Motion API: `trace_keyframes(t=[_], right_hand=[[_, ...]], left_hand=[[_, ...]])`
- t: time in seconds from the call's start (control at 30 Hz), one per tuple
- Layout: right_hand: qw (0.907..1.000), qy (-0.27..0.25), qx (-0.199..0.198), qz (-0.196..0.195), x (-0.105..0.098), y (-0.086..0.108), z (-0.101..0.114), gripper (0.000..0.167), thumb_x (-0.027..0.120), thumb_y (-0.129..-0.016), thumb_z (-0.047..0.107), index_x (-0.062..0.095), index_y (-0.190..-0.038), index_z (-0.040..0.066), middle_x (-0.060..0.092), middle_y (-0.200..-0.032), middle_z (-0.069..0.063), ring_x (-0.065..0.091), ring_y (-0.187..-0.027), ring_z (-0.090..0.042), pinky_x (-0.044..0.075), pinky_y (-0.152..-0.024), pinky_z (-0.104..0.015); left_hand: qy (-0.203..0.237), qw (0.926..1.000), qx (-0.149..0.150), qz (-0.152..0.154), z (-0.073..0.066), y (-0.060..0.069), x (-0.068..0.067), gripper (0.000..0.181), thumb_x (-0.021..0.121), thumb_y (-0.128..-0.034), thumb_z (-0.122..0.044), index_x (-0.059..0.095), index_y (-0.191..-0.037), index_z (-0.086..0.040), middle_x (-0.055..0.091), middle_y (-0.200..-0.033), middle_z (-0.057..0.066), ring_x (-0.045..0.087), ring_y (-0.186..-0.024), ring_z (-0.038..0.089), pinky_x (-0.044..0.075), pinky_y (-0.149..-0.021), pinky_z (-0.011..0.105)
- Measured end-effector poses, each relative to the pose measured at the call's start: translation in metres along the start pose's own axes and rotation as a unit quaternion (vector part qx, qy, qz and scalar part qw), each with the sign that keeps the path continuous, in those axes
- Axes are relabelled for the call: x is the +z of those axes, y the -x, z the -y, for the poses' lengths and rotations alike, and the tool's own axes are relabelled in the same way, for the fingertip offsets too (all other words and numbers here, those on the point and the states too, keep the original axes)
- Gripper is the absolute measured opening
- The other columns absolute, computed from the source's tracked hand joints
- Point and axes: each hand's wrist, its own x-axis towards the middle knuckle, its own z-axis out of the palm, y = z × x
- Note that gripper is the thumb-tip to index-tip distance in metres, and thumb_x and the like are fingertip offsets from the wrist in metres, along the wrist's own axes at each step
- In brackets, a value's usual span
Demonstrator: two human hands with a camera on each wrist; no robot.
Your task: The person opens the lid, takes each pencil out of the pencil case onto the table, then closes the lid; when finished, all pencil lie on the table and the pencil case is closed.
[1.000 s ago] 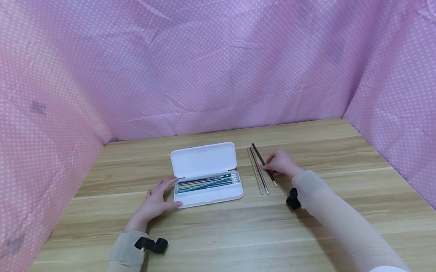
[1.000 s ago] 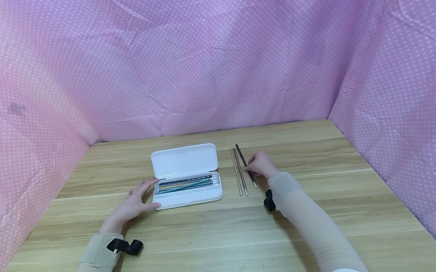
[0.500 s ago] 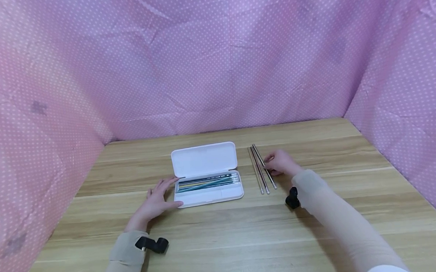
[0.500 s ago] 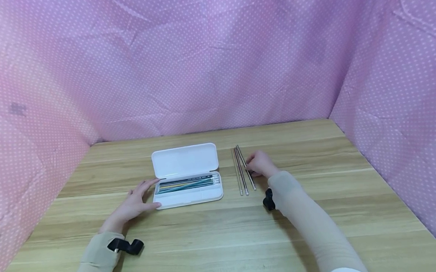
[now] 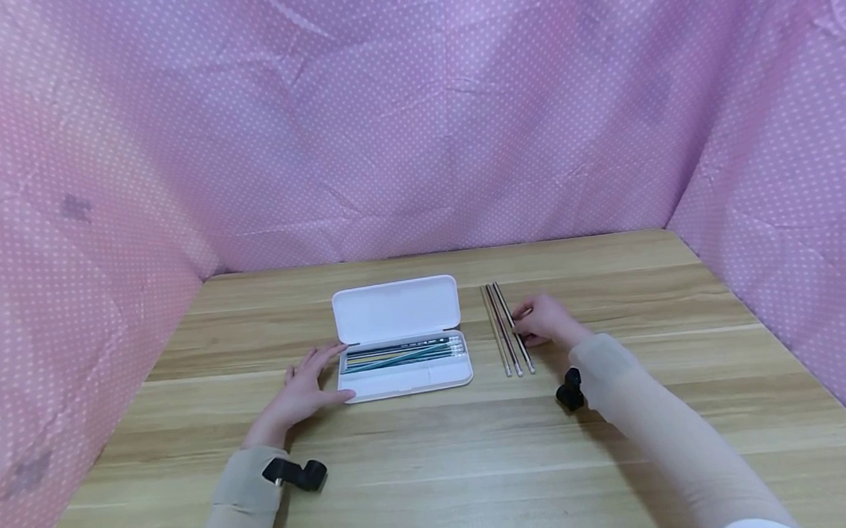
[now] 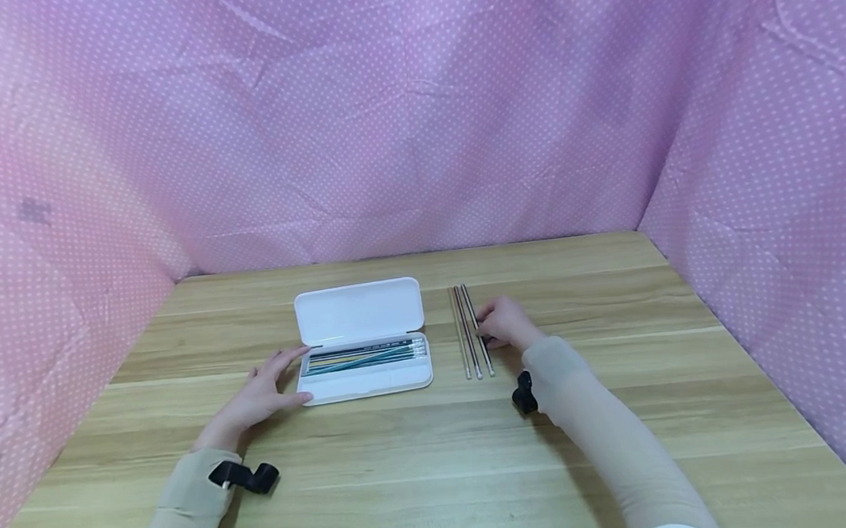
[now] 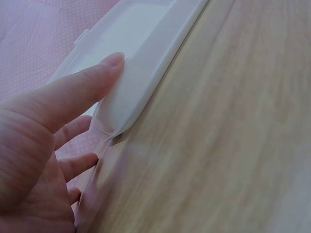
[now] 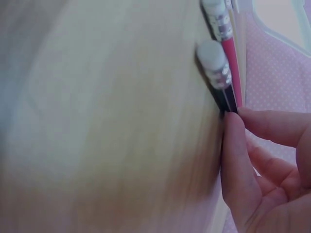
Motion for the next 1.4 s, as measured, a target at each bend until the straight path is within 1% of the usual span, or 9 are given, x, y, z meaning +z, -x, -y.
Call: trace_keyframes(t=[0.17, 0.37, 0.6, 1.07, 1.3, 1.4], right_hand=[[1.0000, -0.007, -0.003, 0.004, -0.0002, 0.0002, -0.0002, 0.033, 0.063, -0.084, -0.001, 0.055, -0.115, -0.010, 0.063, -0.097, -0.015, 0.060, -0.063, -0.012, 0.058, -0.061, -0.027], [0.9999, -0.011, -0.002, 0.007, 0.0014, 0.0009, 0.0005, 0.033, 0.063, -0.083, -0.001, 0.055, -0.114, -0.010, 0.062, -0.098, -0.015, 0.060, -0.065, -0.012, 0.057, -0.062, -0.027], [0.9999, -0.015, 0.004, 0.004, 0.0037, 0.0009, 0.0020, 0.030, 0.063, -0.083, -0.003, 0.055, -0.111, -0.009, 0.062, -0.093, -0.013, 0.060, -0.066, -0.013, 0.057, -0.061, -0.027], [0.9997, -0.025, 0.000, 0.004, 0.0029, -0.0002, 0.0011, 0.029, 0.063, -0.083, -0.003, 0.055, -0.109, -0.010, 0.060, -0.086, -0.009, 0.058, -0.065, -0.012, 0.057, -0.060, -0.028], [0.9989, -0.043, -0.008, 0.019, -0.0012, -0.0005, -0.0012, 0.029, 0.060, -0.085, -0.003, 0.054, -0.112, -0.011, 0.061, -0.093, -0.013, 0.061, -0.070, -0.013, 0.058, -0.066, -0.030], [0.9988, -0.045, -0.008, 0.018, -0.0031, 0.0001, 0.0005, 0.030, 0.060, -0.085, -0.003, 0.054, -0.114, -0.011, 0.062, -0.096, -0.015, 0.062, -0.073, -0.014, 0.059, -0.067, -0.031]], left_hand=[[-0.001, 1.0000, -0.002, 0.000, 0.0002, 0.0000, -0.0003, 0.084, 0.078, -0.0750, -0.039, 0.036, -0.145, -0.019, 0.026, -0.154, 0.016, 0.002, -0.143, 0.046, -0.011, -0.106, 0.068], [-0.003, 1.0000, 0.000, 0.000, 0.0002, 0.0010, 0.0002, 0.083, 0.078, -0.0753, -0.037, 0.037, -0.145, -0.018, 0.026, -0.154, 0.016, 0.002, -0.143, 0.046, -0.010, -0.106, 0.068], [-0.004, 1.0000, -0.002, 0.000, 0.0009, 0.0012, 0.0010, 0.083, 0.078, -0.0750, -0.038, 0.037, -0.145, -0.019, 0.026, -0.154, 0.016, 0.002, -0.143, 0.046, -0.011, -0.106, 0.068], [0.003, 1.0000, -0.001, 0.001, 0.0016, 0.0013, 0.0012, 0.083, 0.078, -0.0751, -0.038, 0.037, -0.145, -0.019, 0.025, -0.155, 0.016, 0.000, -0.143, 0.046, -0.011, -0.106, 0.068], [0.008, 1.0000, 0.000, 0.002, 0.0010, 0.0014, 0.0005, 0.082, 0.078, -0.0752, -0.037, 0.038, -0.144, -0.020, 0.024, -0.155, 0.016, 0.000, -0.143, 0.046, -0.011, -0.106, 0.068], [0.008, 1.0000, 0.003, 0.002, 0.0009, 0.0011, 0.0003, 0.082, 0.078, -0.0754, -0.037, 0.038, -0.144, -0.020, 0.024, -0.155, 0.016, 0.000, -0.143, 0.046, -0.012, -0.106, 0.068]])
